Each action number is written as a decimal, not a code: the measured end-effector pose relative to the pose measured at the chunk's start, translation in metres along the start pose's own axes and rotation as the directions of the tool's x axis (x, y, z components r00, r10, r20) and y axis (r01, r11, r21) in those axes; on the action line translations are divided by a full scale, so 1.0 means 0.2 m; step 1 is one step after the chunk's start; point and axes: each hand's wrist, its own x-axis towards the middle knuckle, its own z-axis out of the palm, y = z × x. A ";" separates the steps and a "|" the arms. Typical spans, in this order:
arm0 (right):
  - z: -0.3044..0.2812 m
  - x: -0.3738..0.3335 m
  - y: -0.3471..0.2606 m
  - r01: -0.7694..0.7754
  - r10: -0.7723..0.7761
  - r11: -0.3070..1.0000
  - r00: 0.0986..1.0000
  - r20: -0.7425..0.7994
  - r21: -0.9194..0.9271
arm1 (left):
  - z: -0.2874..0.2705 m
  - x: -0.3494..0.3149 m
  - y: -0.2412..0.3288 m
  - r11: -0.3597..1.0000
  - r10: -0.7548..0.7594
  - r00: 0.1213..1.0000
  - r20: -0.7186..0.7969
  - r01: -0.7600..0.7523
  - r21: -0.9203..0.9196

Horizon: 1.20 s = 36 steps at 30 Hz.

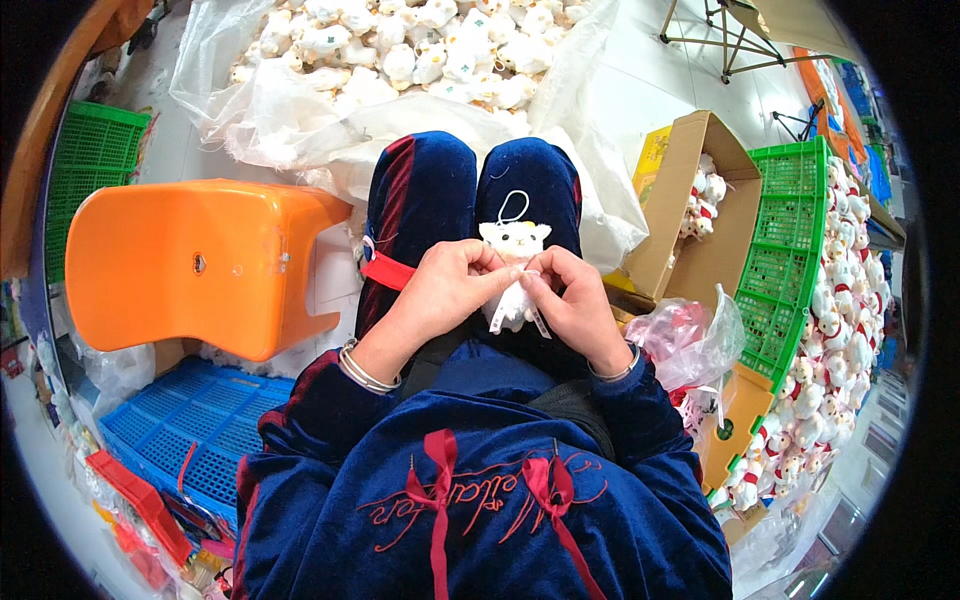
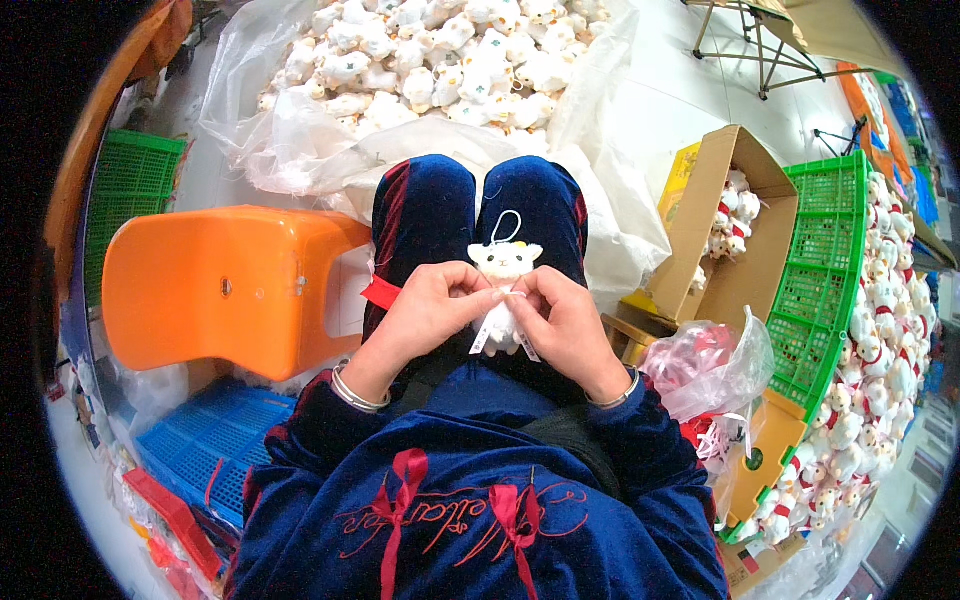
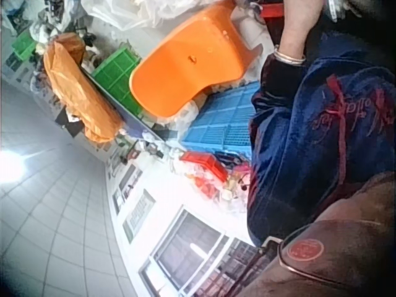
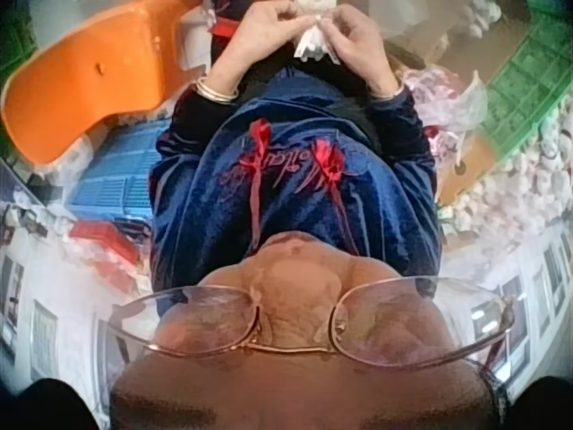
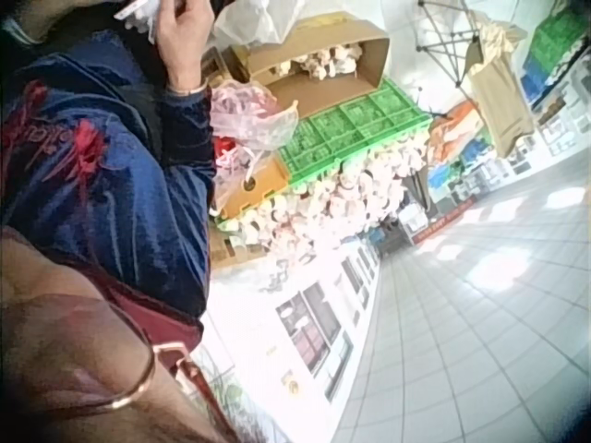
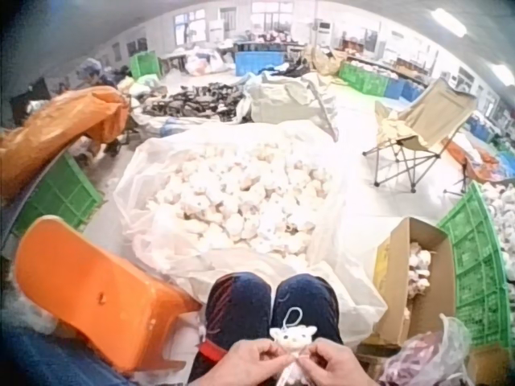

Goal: The person sits on the floor and ties red ribbons around the necks of small white plush toys. They handle the toys one at a time, adjusting the ribbons and placing finished items into a nearby container.

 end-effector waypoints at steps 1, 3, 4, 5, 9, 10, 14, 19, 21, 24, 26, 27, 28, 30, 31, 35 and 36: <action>0.00 0.00 0.00 0.009 -0.009 1.000 1.000 0.002 -0.006 | 0.00 0.00 0.00 1.000 -0.014 1.000 0.006 0.014 0.001; 0.01 -0.01 0.00 0.026 -0.025 1.000 1.000 0.007 -0.017 | 0.00 0.01 0.00 0.999 -0.031 0.999 0.019 0.032 -0.016; 0.01 -0.01 0.01 0.031 -0.031 0.999 1.000 0.003 -0.014 | 0.00 0.01 -0.01 0.999 -0.034 0.999 0.024 0.035 -0.033; 0.01 -0.01 0.01 0.036 -0.036 0.999 0.999 0.000 -0.012 | 0.00 0.00 -0.01 0.998 -0.036 0.999 0.029 0.037 -0.052; 0.00 -0.02 0.00 0.028 -0.027 0.999 1.000 0.013 -0.024 | 0.02 0.01 -0.04 0.988 -0.028 0.999 0.040 0.034 -0.152; 0.00 -0.02 -0.01 0.027 -0.027 1.000 1.000 0.014 -0.014 | 0.01 0.01 -0.05 0.984 -0.018 0.999 0.047 0.026 -0.177; 0.00 -0.02 -0.01 0.032 -0.031 0.999 0.999 0.020 -0.009 | -0.01 -0.01 -0.02 0.961 -0.050 0.992 0.118 0.080 -0.263; 0.00 -0.02 0.00 0.035 -0.035 0.999 0.999 0.015 -0.004 | -0.04 0.01 -0.06 0.941 -0.026 0.977 0.212 0.096 -0.325; 0.00 -0.02 -0.01 0.018 -0.018 1.000 1.000 0.017 0.009 | -0.04 0.01 -0.06 0.934 -0.016 0.972 0.233 0.097 -0.344; 0.00 -0.02 0.00 -0.026 0.025 0.999 0.999 0.033 0.027 | -0.04 0.02 -0.09 0.933 -0.008 0.973 0.229 0.089 -0.349; 0.00 -0.02 0.00 -0.019 0.018 0.999 0.999 0.029 0.032 | -0.03 0.03 -0.10 0.938 -0.026 0.981 0.194 0.091 -0.335; 0.00 -0.02 0.00 -0.015 0.014 0.999 1.000 0.026 0.034 | -0.03 0.02 -0.09 0.942 -0.033 0.982 0.187 0.093 -0.322; 0.00 -0.02 0.00 -0.018 0.017 0.999 0.999 0.027 0.034 | -0.03 0.01 -0.07 0.946 -0.040 0.983 0.180 0.095 -0.309; 0.00 -0.02 0.00 -0.021 0.020 0.999 0.999 0.034 0.036 | -0.02 0.01 -0.06 0.953 -0.042 0.985 0.165 0.089 -0.289; 0.00 -0.02 -0.01 -0.035 0.033 0.998 0.999 0.039 0.050 | -0.01 0.02 -0.08 0.956 -0.036 0.987 0.159 0.080 -0.281; 0.00 -0.02 0.00 -0.048 0.044 0.997 0.998 0.049 0.068 | -0.02 0.03 -0.10 0.941 -0.027 0.978 0.207 0.095 -0.326; 0.00 -0.02 0.01 -0.040 0.037 0.997 0.998 0.050 0.063 | -0.03 0.04 -0.12 0.935 -0.017 0.972 0.235 0.099 -0.341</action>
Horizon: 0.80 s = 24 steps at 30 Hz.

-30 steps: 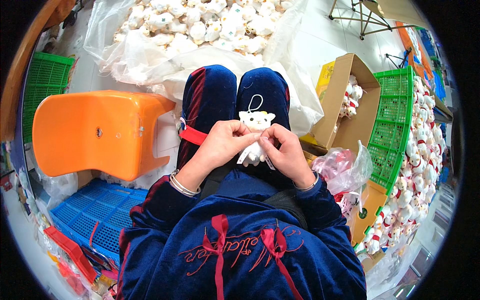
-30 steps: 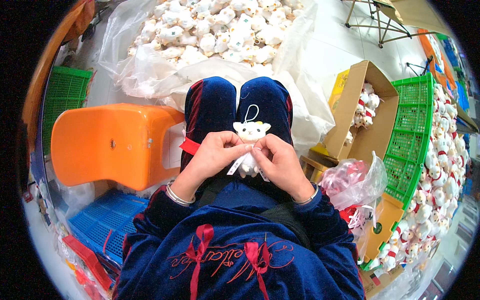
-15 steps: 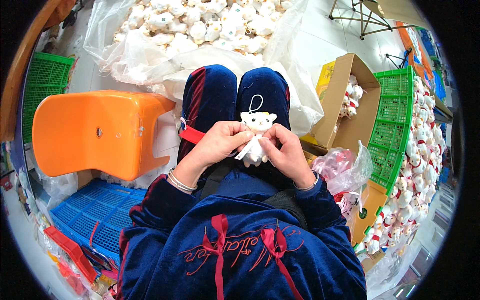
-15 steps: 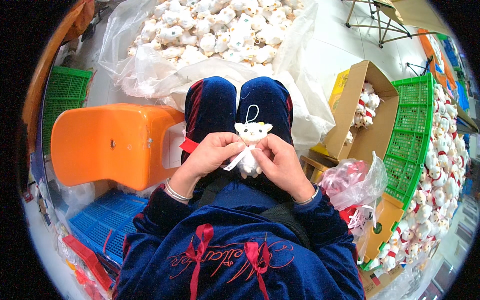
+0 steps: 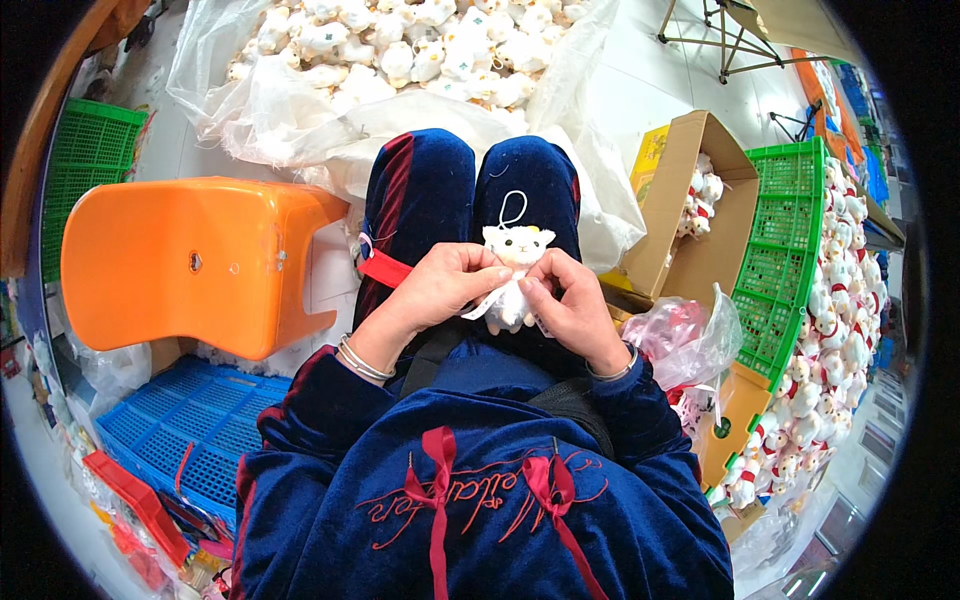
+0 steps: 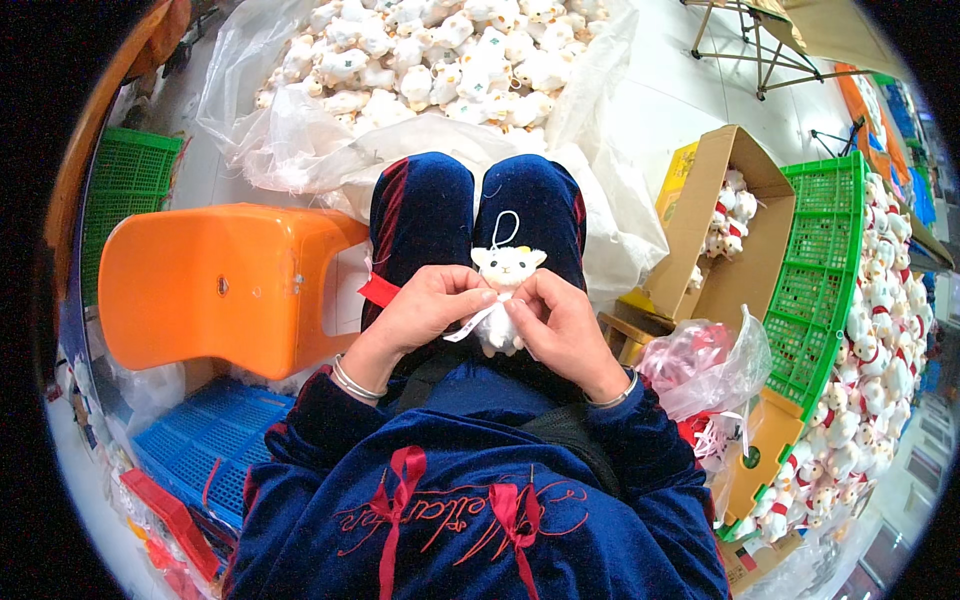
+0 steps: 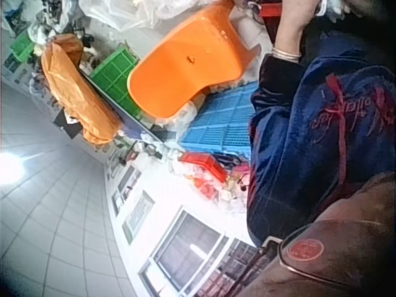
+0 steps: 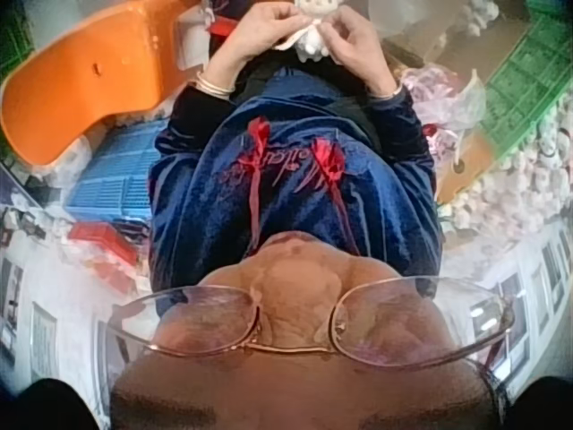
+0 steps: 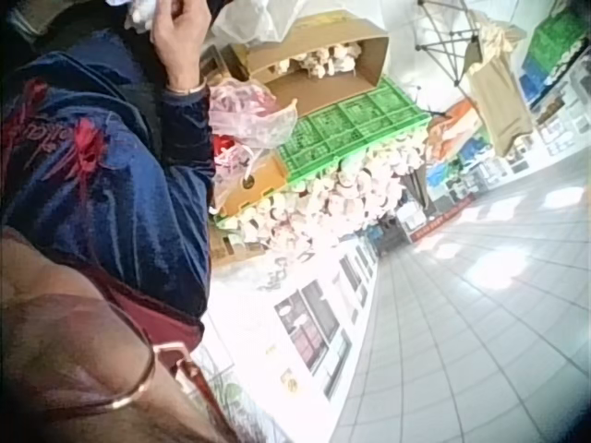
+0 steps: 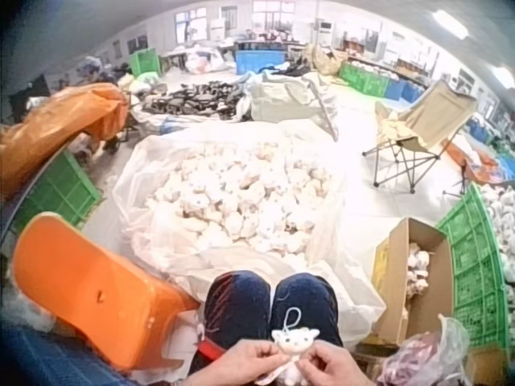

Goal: The person sits on the floor and ties red ribbons around the necks of small white plush toys. They handle the toys one at a time, adjusting the ribbons and placing finished items into a nearby container.

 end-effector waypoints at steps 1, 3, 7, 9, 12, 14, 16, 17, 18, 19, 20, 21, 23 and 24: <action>0.00 0.00 0.00 0.010 -0.010 1.000 1.000 -0.002 0.009 | -0.02 0.00 -0.01 1.000 -0.001 1.000 0.030 0.001 -0.017; 0.00 0.00 0.01 0.029 -0.028 0.999 1.000 -0.005 0.027 | -0.02 0.00 -0.01 0.998 -0.009 0.998 0.061 0.013 -0.061; -0.01 0.00 0.01 0.000 -0.001 0.999 1.000 0.017 0.051 | -0.02 0.01 -0.04 0.991 0.016 0.997 0.074 -0.006 -0.136; -0.01 0.00 0.01 -0.013 0.011 0.998 1.000 0.025 0.059 | -0.02 0.01 -0.05 0.987 0.023 0.995 0.096 -0.007 -0.158; -0.03 0.00 0.01 -0.004 0.002 0.999 0.999 0.037 0.049 | -0.03 0.01 -0.04 0.983 -0.005 0.990 0.138 0.030 -0.180; -0.03 0.01 0.01 0.005 -0.007 0.999 0.999 0.043 0.048 | -0.04 0.00 -0.03 0.984 -0.013 0.989 0.150 0.039 -0.175; -0.03 0.01 0.01 0.010 -0.012 0.999 0.999 0.047 0.045 | -0.02 0.01 -0.05 0.990 0.003 0.998 0.065 0.006 -0.144; -0.03 0.01 0.01 0.011 -0.013 0.999 0.999 0.044 0.041 | -0.01 0.02 -0.05 0.992 0.013 1.000 0.025 -0.010 -0.126; -0.02 0.01 0.01 0.012 -0.014 0.999 0.999 0.042 0.037 | 0.00 0.01 -0.05 0.996 0.003 1.000 -0.010 -0.004 -0.087; -0.02 0.01 0.01 0.004 -0.005 0.999 0.999 0.042 0.043 | 0.01 0.01 -0.03 0.999 -0.005 0.999 -0.046 0.003 -0.048; -0.02 0.01 0.01 -0.006 0.004 0.999 0.999 0.041 0.048 | 0.02 0.00 -0.02 1.000 -0.013 0.997 -0.081 0.012 -0.009; -0.02 0.00 0.01 -0.016 0.014 0.998 0.999 0.041 0.054 | 0.04 -0.01 0.00 0.999 -0.019 0.994 -0.110 0.022 0.030; -0.01 0.01 0.01 0.019 -0.019 1.000 0.999 0.030 0.000 | 0.07 -0.02 0.03 0.993 -0.026 0.985 -0.171 0.045 0.107; -0.01 0.01 0.01 0.037 -0.037 0.999 0.999 0.025 -0.028 | 0.08 -0.03 0.03 0.979 0.054 0.979 -0.199 -0.013 0.203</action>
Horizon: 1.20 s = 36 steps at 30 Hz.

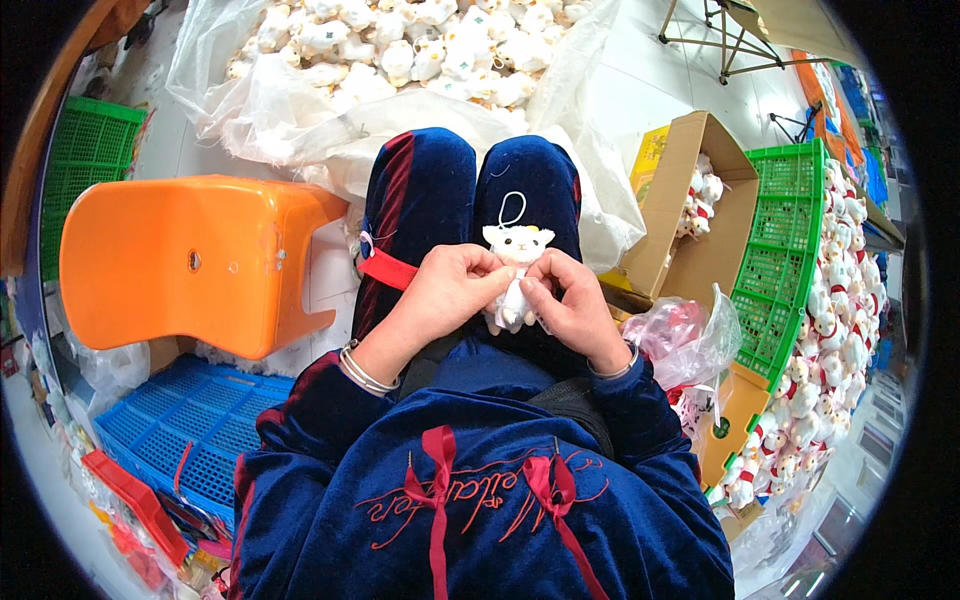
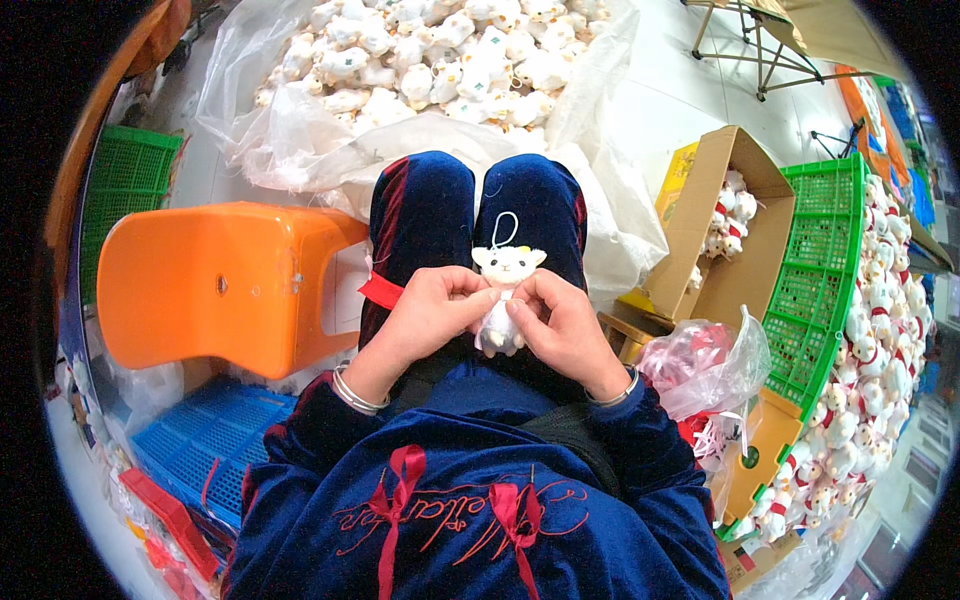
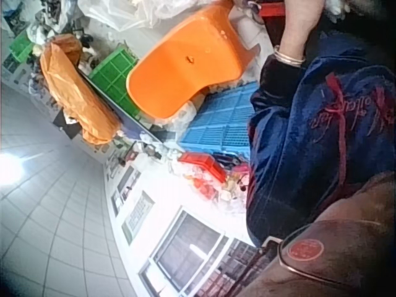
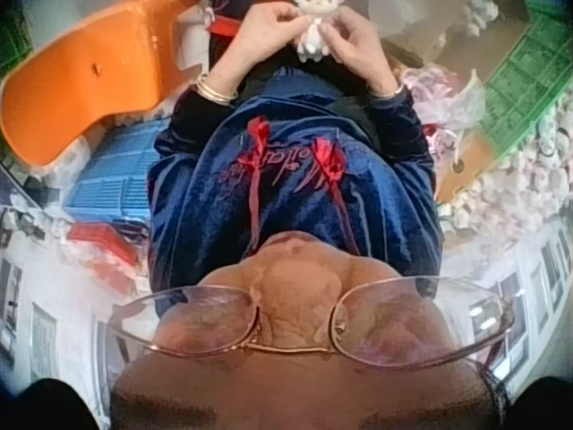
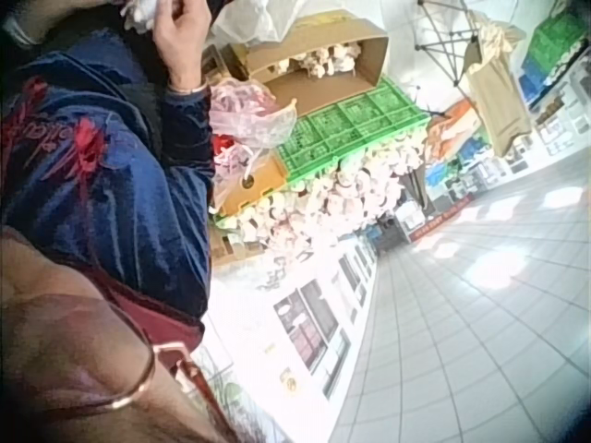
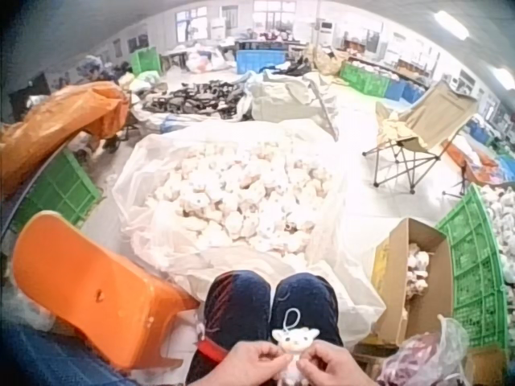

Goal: The person sits on the floor and ties red ribbons around the necks of small white plush toys. They handle the toys one at a time, adjusting the ribbons and placing finished items into a nearby container.

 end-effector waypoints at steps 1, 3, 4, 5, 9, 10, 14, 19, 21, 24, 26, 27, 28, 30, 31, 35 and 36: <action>0.00 0.00 0.00 0.019 -0.020 1.000 1.000 -0.005 -0.017 | 0.01 -0.02 0.00 0.994 0.076 0.996 -0.037 -0.073 0.086; 0.01 0.00 0.00 0.053 -0.053 0.997 0.998 -0.014 -0.052 | 0.04 -0.05 0.04 0.972 0.163 0.983 -0.089 -0.144 0.187; 0.01 0.01 0.00 0.055 -0.056 0.997 0.998 -0.007 -0.060 | 0.04 -0.06 0.06 0.971 0.151 0.984 -0.091 -0.131 0.202; 0.01 0.01 0.00 0.061 -0.061 0.996 0.998 0.000 -0.068 | 0.04 -0.07 0.08 0.969 0.142 0.985 -0.093 -0.119 0.218; 0.00 0.00 -0.01 0.062 -0.061 0.997 0.998 0.005 -0.054 | 0.02 -0.04 0.02 0.985 0.134 0.990 -0.034 -0.129 0.110; 0.00 0.00 0.00 0.035 -0.035 0.999 0.999 0.017 -0.026 | 0.02 -0.04 0.01 0.990 0.115 0.993 -0.014 -0.114 0.082; -0.02 0.00 0.01 -0.063 0.057 0.993 0.996 0.064 0.098 | 0.01 -0.02 -0.04 0.995 0.070 0.997 0.045 -0.066 -0.068; -0.03 0.00 0.02 -0.092 0.077 0.981 0.993 0.091 0.168 | 0.01 -0.01 -0.05 0.975 0.043 0.995 0.088 -0.023 -0.220; -0.03 0.00 0.02 -0.099 0.081 0.973 0.993 0.091 0.206 | 0.01 -0.01 -0.05 0.972 0.030 0.996 0.089 -0.009 -0.234; -0.04 0.00 0.01 -0.139 0.116 0.966 0.986 0.117 0.219 | 0.01 -0.01 -0.07 0.956 0.024 0.996 0.090 0.003 -0.294; -0.04 -0.01 -0.01 -0.157 0.133 0.962 0.984 0.118 0.224 | 0.01 -0.01 -0.06 0.955 0.016 0.995 0.103 0.016 -0.297; -0.04 0.00 -0.01 -0.165 0.141 0.960 0.983 0.119 0.226 | 0.00 -0.02 -0.06 0.954 0.012 0.994 0.110 0.022 -0.298; -0.04 0.00 0.00 -0.121 0.107 0.975 0.991 0.083 0.188 | 0.00 -0.02 -0.05 0.955 0.014 0.992 0.124 0.024 -0.294; -0.02 0.01 0.03 -0.036 0.034 0.994 0.999 0.015 0.106 | -0.01 -0.02 -0.02 0.957 0.017 0.988 0.151 0.028 -0.289; -0.01 0.01 0.01 -0.076 0.076 0.995 0.997 0.002 0.069 | -0.01 -0.02 -0.02 0.966 0.035 0.989 0.145 0.004 -0.257; 0.02 0.02 -0.01 -0.140 0.140 0.990 0.990 -0.029 0.019 | 0.00 -0.01 -0.05 0.983 0.066 0.991 0.118 -0.045 -0.177; 0.02 0.02 0.00 -0.133 0.134 0.991 0.991 -0.029 0.030 | 0.00 -0.01 -0.06 0.984 0.063 0.992 0.111 -0.044 -0.171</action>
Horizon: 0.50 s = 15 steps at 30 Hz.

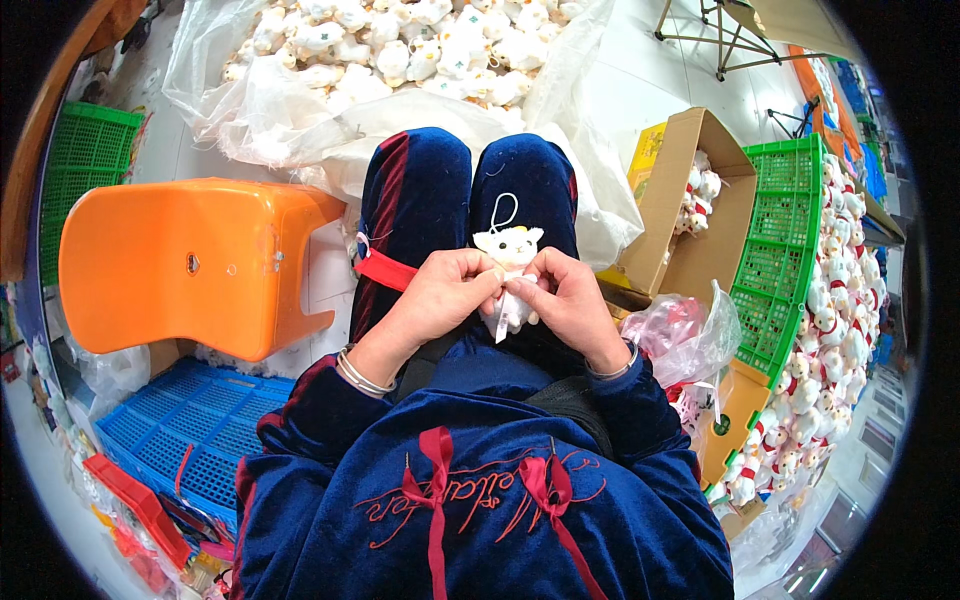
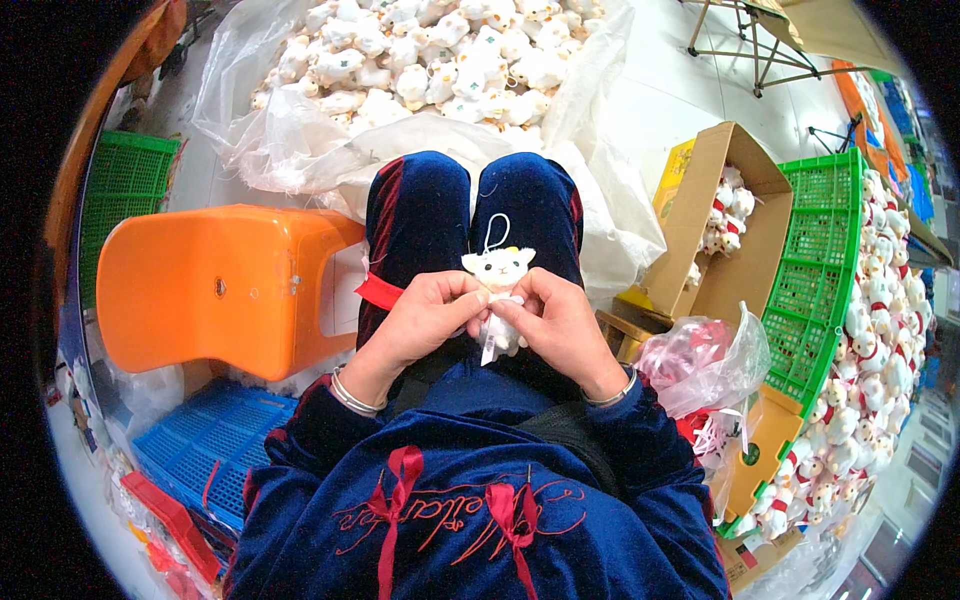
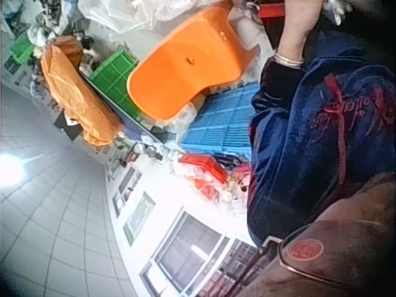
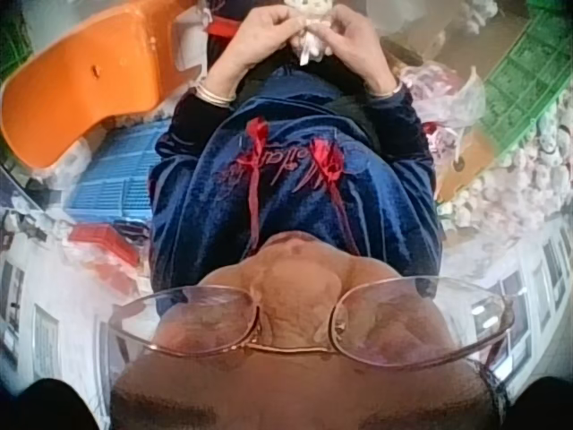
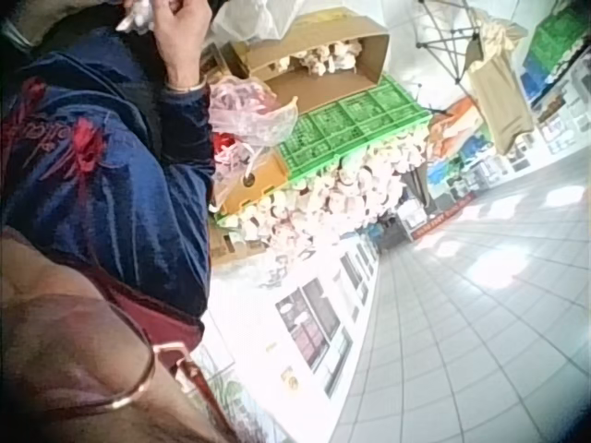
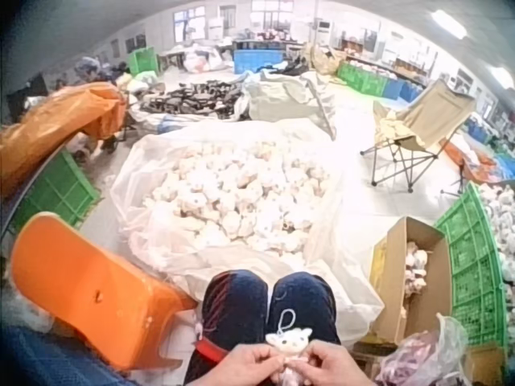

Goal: The person sits on the floor and ties red ribbons around the necks of small white plush toys. They handle the toys one at a time, adjusting the ribbons and placing finished items into a nearby container.

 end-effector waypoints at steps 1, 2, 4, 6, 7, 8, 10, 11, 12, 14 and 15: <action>0.00 0.00 0.00 -0.008 0.008 1.000 1.000 0.014 0.000 | 0.00 0.00 -0.01 1.000 0.003 1.000 -0.019 -0.003 -0.001; 0.00 0.00 -0.01 -0.016 0.016 1.000 0.999 0.028 0.001 | 0.01 0.00 -0.03 1.000 0.005 0.999 -0.038 -0.006 -0.001; -0.01 0.00 -0.02 -0.025 0.026 0.999 0.999 0.046 -0.022 | 0.02 0.01 -0.06 1.000 0.000 0.998 -0.065 0.000 -0.002; 0.00 0.00 -0.03 -0.027 0.031 0.997 0.998 0.050 -0.067 | 0.02 0.01 -0.07 1.000 -0.016 0.997 -0.078 0.016 -0.001; -0.01 0.01 -0.03 -0.028 0.033 0.995 0.998 0.053 -0.093 | 0.02 0.01 -0.07 1.000 -0.017 0.997 -0.073 0.016 -0.014; -0.01 0.01 -0.03 -0.028 0.035 0.992 0.998 0.057 -0.120 | 0.02 0.01 -0.07 0.999 -0.018 0.997 -0.069 0.016 -0.027; -0.01 0.02 -0.03 -0.033 0.041 0.990 0.998 0.057 -0.137 | 0.01 0.01 -0.08 0.997 -0.038 0.998 -0.056 0.034 -0.066; 0.00 0.01 -0.03 -0.036 0.043 0.991 0.998 0.053 -0.128 | 0.00 0.01 -0.08 0.995 -0.056 0.997 -0.048 0.052 -0.091; 0.00 0.01 -0.03 -0.039 0.045 0.992 0.998 0.049 -0.118 | -0.01 0.02 -0.07 0.991 -0.074 0.996 -0.039 0.069 -0.115; 0.01 0.01 -0.04 -0.040 0.045 0.992 0.998 0.041 -0.117 | -0.01 -0.01 -0.02 0.998 -0.041 0.996 -0.085 0.044 0.039; 0.01 0.01 -0.04 -0.041 0.045 0.992 0.998 0.036 -0.117 | 0.00 -0.02 0.02 0.993 -0.022 0.994 -0.104 0.034 0.117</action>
